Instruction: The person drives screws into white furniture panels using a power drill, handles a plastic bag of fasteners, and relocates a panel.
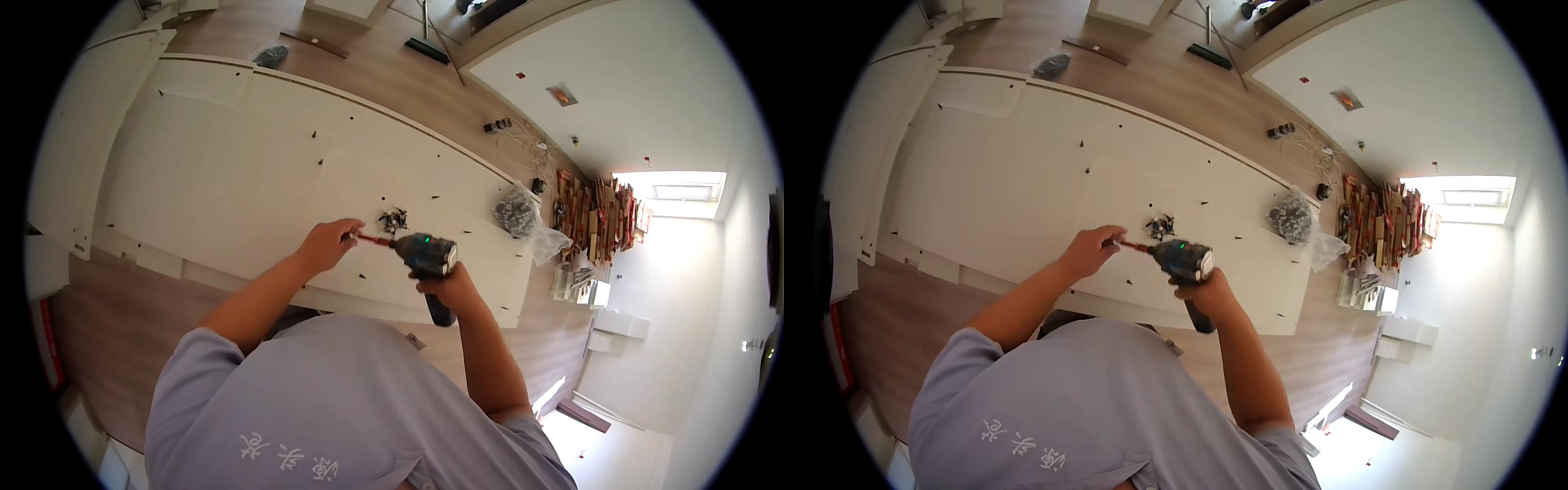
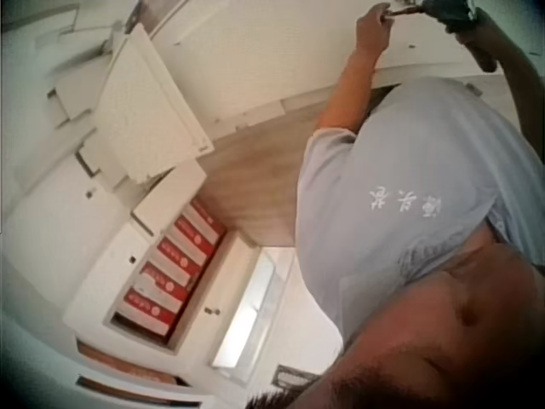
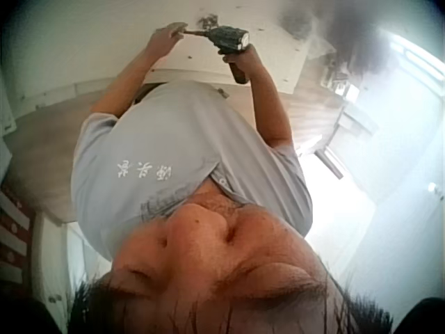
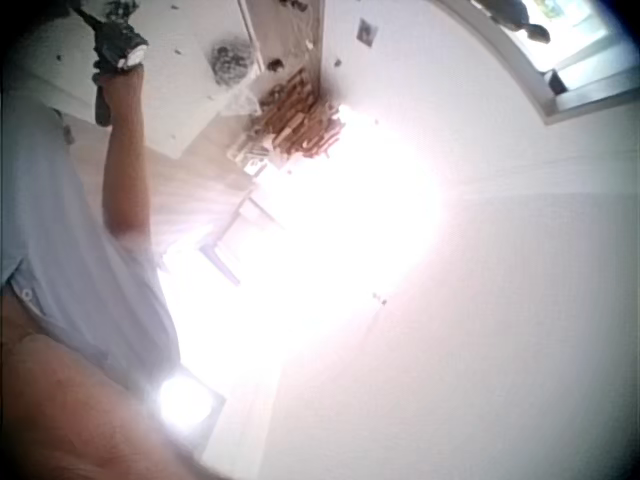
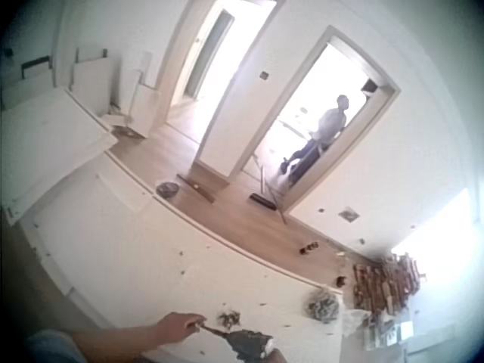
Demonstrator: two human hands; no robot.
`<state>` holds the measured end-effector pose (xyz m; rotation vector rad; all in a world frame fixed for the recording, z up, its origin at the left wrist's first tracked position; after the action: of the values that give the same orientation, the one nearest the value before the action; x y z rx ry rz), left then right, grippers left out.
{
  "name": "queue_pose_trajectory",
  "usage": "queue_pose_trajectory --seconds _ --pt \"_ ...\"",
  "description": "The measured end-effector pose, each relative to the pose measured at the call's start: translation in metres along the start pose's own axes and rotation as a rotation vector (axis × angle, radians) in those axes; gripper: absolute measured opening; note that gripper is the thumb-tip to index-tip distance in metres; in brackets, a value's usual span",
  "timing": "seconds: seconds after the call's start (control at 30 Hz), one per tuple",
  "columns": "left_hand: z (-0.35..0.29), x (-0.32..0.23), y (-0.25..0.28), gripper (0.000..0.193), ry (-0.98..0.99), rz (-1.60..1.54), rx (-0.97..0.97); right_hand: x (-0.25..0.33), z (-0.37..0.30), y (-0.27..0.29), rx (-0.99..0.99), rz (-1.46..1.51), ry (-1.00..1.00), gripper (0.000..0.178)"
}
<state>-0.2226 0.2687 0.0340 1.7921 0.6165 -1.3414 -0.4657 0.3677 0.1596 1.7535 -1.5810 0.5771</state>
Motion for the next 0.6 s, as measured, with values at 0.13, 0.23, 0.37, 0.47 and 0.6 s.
queue_pose_trajectory --seconds 0.13,0.23,0.37,0.47,0.6 --pt "0.031 0.016 -0.001 0.048 -0.105 0.138 -0.109 0.006 0.059 0.01 -0.171 -0.014 -0.008 0.031" --pt "0.037 0.015 0.003 0.043 -0.129 0.201 -0.137 0.005 0.095 0.021 -0.254 -0.126 -0.005 0.027" --pt "0.0 0.009 0.006 0.031 -0.094 0.102 -0.036 -0.01 0.126 0.056 -0.303 -0.57 -0.016 0.036" --pt "-0.048 0.028 0.009 0.027 -0.027 0.075 -0.049 0.045 0.12 0.024 -0.227 -0.876 -0.048 0.033" --pt "-0.075 0.014 0.003 0.024 0.0 0.03 -0.018 0.088 0.107 0.005 -0.23 -1.076 -0.029 0.028"
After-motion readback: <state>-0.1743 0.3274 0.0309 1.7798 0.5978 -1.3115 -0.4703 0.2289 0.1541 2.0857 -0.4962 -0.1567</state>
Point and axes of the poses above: each hand's wrist, its own z-axis towards the middle knuckle, its own y-axis out of the back of the hand, x = y × z, the point moved 6 cm from there along z, towards the middle knuckle, and after that the axes turned 6 degrees about z, right-handed, at the moved point
